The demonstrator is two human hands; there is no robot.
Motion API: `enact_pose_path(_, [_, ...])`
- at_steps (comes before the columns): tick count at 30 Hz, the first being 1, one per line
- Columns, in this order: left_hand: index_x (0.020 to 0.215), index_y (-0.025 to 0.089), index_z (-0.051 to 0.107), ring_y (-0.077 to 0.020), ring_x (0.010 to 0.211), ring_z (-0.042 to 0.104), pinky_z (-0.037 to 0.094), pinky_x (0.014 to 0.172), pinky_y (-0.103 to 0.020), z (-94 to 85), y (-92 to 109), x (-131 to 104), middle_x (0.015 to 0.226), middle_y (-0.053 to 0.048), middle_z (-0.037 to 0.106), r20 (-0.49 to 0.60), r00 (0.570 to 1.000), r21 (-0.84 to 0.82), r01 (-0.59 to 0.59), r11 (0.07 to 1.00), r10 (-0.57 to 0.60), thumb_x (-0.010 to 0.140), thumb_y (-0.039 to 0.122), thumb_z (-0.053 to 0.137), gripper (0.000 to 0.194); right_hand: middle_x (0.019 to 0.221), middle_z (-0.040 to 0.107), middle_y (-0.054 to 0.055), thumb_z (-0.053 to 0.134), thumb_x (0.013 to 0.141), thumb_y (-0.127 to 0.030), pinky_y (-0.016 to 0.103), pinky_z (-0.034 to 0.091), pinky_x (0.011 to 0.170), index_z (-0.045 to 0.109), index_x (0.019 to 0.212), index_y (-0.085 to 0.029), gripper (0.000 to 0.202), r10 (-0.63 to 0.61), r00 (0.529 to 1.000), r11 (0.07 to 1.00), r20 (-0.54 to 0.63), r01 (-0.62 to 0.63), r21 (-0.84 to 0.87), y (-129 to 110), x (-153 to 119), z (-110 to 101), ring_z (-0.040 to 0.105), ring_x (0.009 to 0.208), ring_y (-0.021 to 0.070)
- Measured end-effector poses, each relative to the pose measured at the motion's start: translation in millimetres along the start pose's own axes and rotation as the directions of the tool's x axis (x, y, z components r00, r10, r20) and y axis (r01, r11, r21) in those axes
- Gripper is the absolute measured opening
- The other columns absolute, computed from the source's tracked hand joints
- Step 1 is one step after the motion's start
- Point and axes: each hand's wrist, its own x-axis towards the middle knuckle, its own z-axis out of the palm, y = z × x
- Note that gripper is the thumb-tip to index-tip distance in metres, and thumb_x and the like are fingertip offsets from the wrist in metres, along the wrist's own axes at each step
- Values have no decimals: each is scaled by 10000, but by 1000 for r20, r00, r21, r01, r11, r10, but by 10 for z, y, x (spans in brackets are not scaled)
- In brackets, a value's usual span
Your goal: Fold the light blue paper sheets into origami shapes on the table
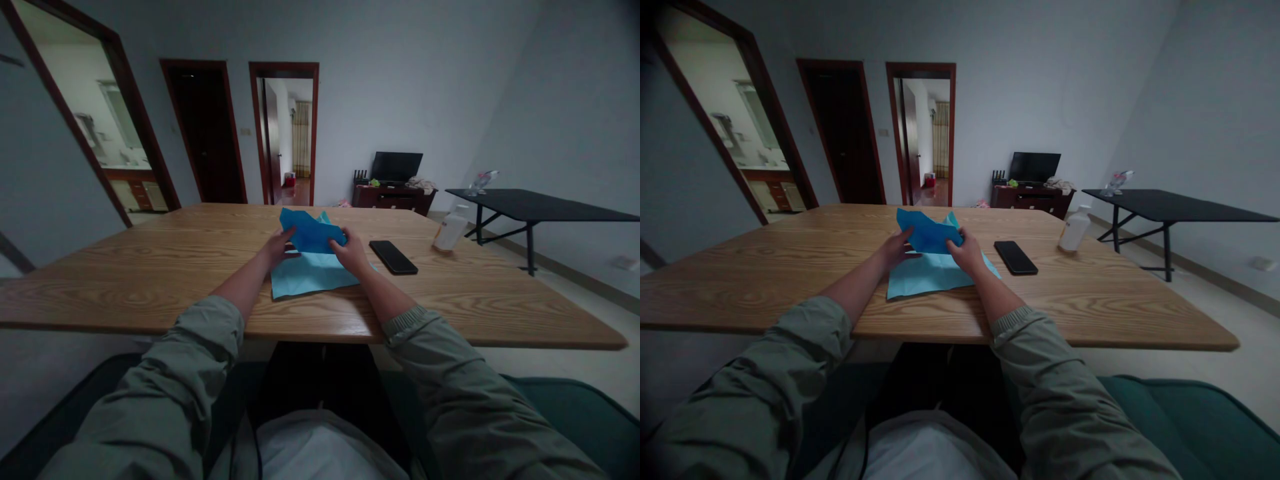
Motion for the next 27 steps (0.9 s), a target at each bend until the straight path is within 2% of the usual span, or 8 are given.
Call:
enact_pose_path(2, [986, 230, 559, -183, 811, 629, 511, 746, -357, 9, 22, -30, 930, -48, 640, 70, 997, -18, -5, 1000, 6, 657, 547, 705, 480, 656, 532, -7, 534, 749, -378, 264, 359, 584, 538, 799, -185, 200, -21, 999, 1000, 41, 21, 6, 2, -2, 15, 467, 603, 158])
enact_pose_path(5, [913, 187, 579, -160, 806, 619, 492, 771, -336, 38, -7, -38, 885, -35, 622, 155, 988, 14, -17, 1000, 14, 585, 443, 796, 469, 671, 555, 9, 519, 764, -368, 270, 361, 589, 559, 794, -182, 193, -12, 1000, 1000, 13, 12, 2, 25, 4, 30, 483, 616, 166])
enact_pose_path(9, [891, 171, 599, -147, 811, 601, 479, 764, -318, 98, -71, -28, 945, -29, 594, 169, 984, 165, -88, 982, 60, 505, 345, 853, 494, 720, 592, 24, 523, 775, -376, 274, 384, 612, 572, 841, -177, 215, 24, 1000, 1000, 14, -24, 10, 42, 15, 34, 512, 652, 175])
enact_pose_path(13, [906, 164, 600, -153, 829, 590, 474, 730, -295, 138, -64, -62, 1011, -46, 583, 185, 978, 275, -147, 950, 98, 489, 327, 857, 516, 789, 620, 33, 518, 779, -353, 291, 411, 666, 591, 921, -177, 238, 18, 1000, 998, 4, -18, 53, 52, 25, 39, 541, 714, 187])
enact_pose_path(19, [863, 163, 567, -144, 753, 600, 476, 674, -288, 110, -80, -39, 911, -35, 589, 257, 964, 344, -160, 925, 71, 469, 303, 859, 510, 789, 616, 28, 486, 756, -278, 274, 418, 668, 598, 904, -168, 216, -6, 999, 992, -37, 11, 124, 88, 44, 54, 538, 713, 174])
enact_pose_path(24, [937, 172, 585, -143, 718, 591, 478, 672, -294, 104, -171, 29, 833, -20, 598, 323, 941, 501, -259, 826, 99, 462, 300, 858, 562, 805, 626, 29, 484, 757, -273, 274, 418, 684, 599, 923, -167, 228, 26, 999, 992, -46, -21, 122, 94, 48, 66, 532, 719, 172])
enact_pose_path(27, [895, 177, 613, -132, 667, 555, 445, 618, -257, 128, -185, 28, 724, 9, 584, 343, 928, 589, -335, 736, 147, 486, 343, 839, 495, 792, 624, 27, 492, 761, -293, 281, 422, 686, 598, 923, -168, 230, 65, 996, 993, -53, -60, 100, 95, 53, 71, 531, 718, 176])
